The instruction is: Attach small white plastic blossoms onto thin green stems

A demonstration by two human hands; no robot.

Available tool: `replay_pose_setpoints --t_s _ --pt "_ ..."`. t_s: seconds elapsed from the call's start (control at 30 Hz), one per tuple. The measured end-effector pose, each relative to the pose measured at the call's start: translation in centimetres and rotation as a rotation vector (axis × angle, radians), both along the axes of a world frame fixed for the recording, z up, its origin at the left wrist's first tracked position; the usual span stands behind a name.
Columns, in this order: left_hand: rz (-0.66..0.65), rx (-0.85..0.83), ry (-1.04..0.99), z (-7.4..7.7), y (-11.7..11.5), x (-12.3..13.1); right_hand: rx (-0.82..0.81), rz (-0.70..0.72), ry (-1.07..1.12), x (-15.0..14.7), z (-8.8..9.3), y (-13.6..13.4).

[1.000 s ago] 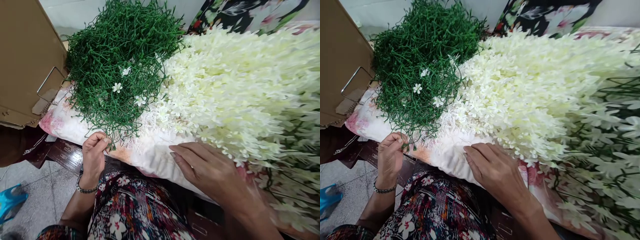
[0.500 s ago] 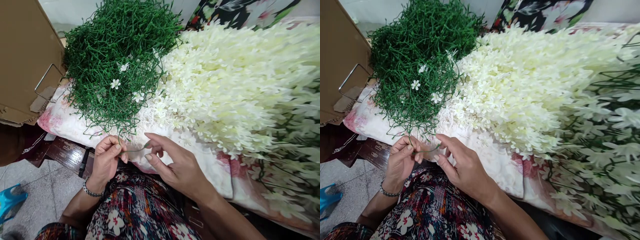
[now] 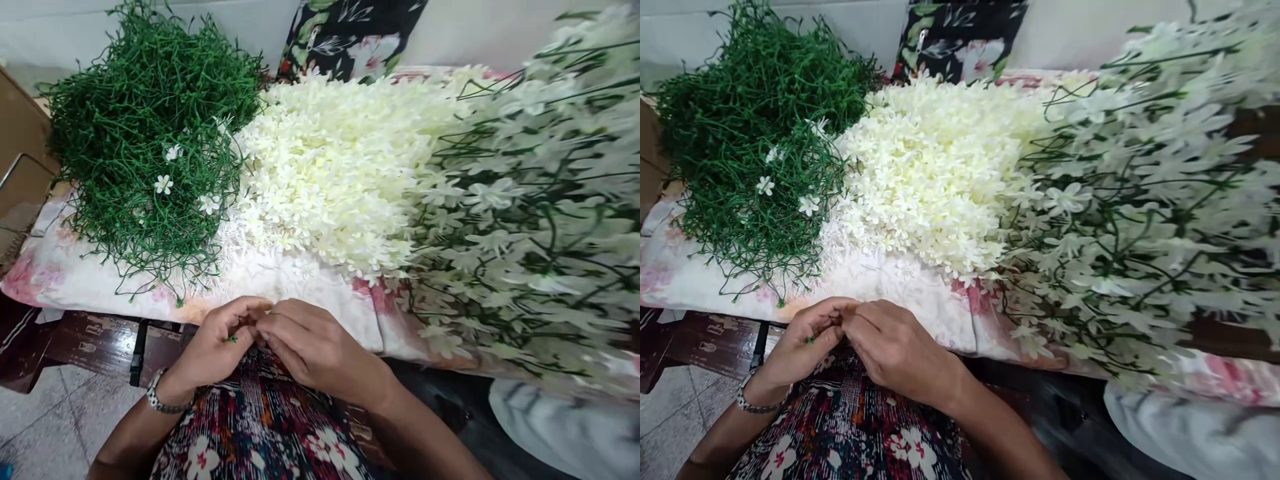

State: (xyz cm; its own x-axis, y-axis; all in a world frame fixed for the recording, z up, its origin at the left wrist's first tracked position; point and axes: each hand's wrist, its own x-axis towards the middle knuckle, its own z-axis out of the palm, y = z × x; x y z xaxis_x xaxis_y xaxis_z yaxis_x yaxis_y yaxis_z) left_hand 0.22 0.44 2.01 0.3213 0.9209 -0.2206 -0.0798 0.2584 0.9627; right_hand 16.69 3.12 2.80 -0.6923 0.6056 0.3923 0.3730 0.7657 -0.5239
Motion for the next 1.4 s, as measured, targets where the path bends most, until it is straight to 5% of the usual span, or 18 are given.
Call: replay_pose_setpoints --t_s 0.2,0.3,0.43,0.67,0.77,0.9,1.0,1.1,1.23,1.4 --pt "0.152 -0.015 0.024 -1.1 0.3 1.1 0.084 -0.097 -0.068 0.9 -0.5 0.3" --pt "0.3 -0.061 -0.047 -1.3 0.4 1.0 0.22 -0.316 -0.123 2.6 -0.7 1.6" --pt "0.408 -0.132 -0.177 -1.0 0.7 0.8 0.351 -0.565 -0.495 4.0 -1.2 3.4" --pt "0.44 -0.146 -0.258 -0.8 1.1 1.3 0.337 -0.516 -0.603 3.6 -1.8 4.1" --pt "0.42 -0.116 -0.261 -1.1 1.1 1.6 0.165 -0.506 -0.295 3.8 -1.4 3.8" --pt "0.377 -0.002 -0.185 -1.5 1.2 2.2 -0.328 -0.329 0.19 3.3 -0.8 2.9" --pt "0.328 0.116 -0.111 -1.5 1.3 2.5 -0.646 -0.235 0.367 2.2 -1.1 2.1" --pt "0.303 0.238 -0.028 -1.4 1.4 2.5 -0.783 -0.164 0.421 1.2 -1.6 1.4" --pt "0.342 0.293 0.027 -1.4 1.1 2.1 -0.657 -0.135 0.286 0.9 -1.6 1.3" --pt "0.539 0.119 -0.012 -2.1 0.9 1.5 -0.067 -0.335 -0.056 0.8 -1.8 3.5"
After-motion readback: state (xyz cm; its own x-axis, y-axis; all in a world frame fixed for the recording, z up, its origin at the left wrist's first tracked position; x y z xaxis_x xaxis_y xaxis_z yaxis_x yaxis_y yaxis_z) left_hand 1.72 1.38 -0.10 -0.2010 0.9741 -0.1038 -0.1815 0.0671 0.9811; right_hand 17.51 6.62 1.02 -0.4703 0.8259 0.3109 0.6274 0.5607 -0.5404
